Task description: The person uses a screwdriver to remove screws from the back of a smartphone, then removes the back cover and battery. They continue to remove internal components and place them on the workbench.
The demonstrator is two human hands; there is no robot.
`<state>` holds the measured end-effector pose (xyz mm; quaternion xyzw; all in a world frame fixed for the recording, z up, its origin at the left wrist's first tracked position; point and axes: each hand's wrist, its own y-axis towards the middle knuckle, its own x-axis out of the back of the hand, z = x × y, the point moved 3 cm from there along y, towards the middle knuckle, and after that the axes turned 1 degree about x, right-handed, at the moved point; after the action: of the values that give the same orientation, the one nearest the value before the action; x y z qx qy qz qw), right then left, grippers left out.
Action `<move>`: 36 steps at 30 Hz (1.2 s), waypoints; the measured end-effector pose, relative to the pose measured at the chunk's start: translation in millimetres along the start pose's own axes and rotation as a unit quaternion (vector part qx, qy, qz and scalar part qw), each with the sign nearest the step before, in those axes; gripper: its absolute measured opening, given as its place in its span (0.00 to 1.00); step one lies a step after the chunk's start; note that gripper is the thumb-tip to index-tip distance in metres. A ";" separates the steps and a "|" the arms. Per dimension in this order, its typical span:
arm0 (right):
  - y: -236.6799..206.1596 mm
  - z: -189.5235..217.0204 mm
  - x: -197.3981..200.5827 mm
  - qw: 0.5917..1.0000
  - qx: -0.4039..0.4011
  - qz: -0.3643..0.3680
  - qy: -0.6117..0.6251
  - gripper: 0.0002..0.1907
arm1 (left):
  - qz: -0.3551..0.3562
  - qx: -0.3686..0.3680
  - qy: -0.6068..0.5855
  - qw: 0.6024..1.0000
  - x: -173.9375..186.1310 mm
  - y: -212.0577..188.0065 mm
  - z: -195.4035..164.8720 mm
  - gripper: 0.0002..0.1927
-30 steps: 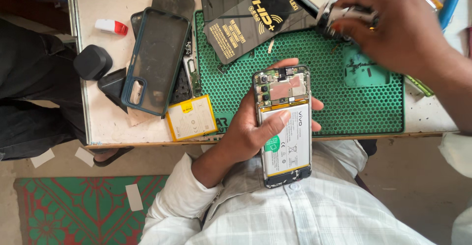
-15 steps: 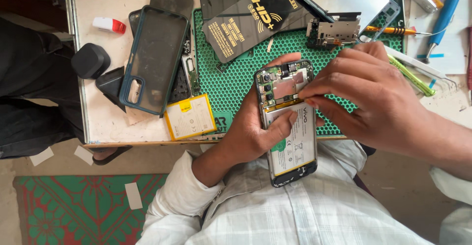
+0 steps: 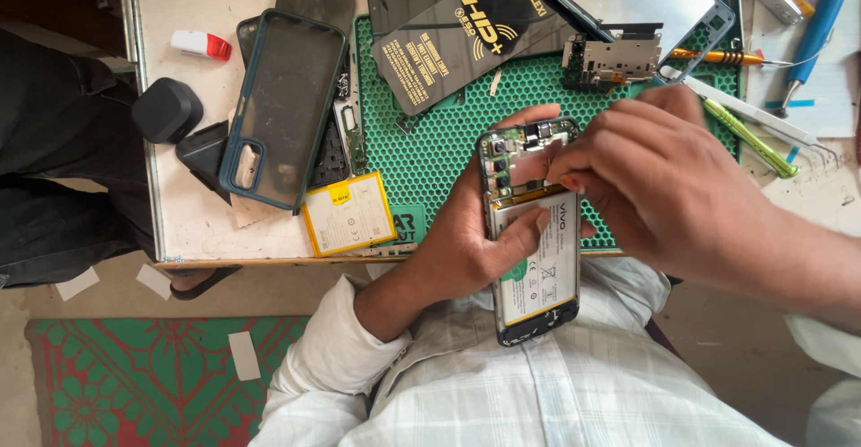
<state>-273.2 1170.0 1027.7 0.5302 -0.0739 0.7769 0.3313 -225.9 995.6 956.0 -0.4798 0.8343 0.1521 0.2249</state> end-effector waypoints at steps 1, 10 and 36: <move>0.9 -1.6 0.0 0.999 -0.013 0.009 0.028 0.09 | 0.001 0.011 -0.008 1.000 -0.7 -1.0 1.6 0.39; 5.9 -10.9 -3.5 0.973 -0.155 0.045 0.167 0.09 | 0.002 -0.001 -0.064 0.998 5.1 3.6 11.2 0.41; 6.0 24.3 -70.2 0.974 -0.125 -0.121 0.148 0.17 | -0.193 -0.262 -0.110 0.939 18.6 20.1 25.6 0.51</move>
<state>-242.7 1123.4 978.2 0.3689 -0.0557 0.7853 0.4941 -245.6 1003.9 925.2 -0.6538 0.6264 0.3711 0.2062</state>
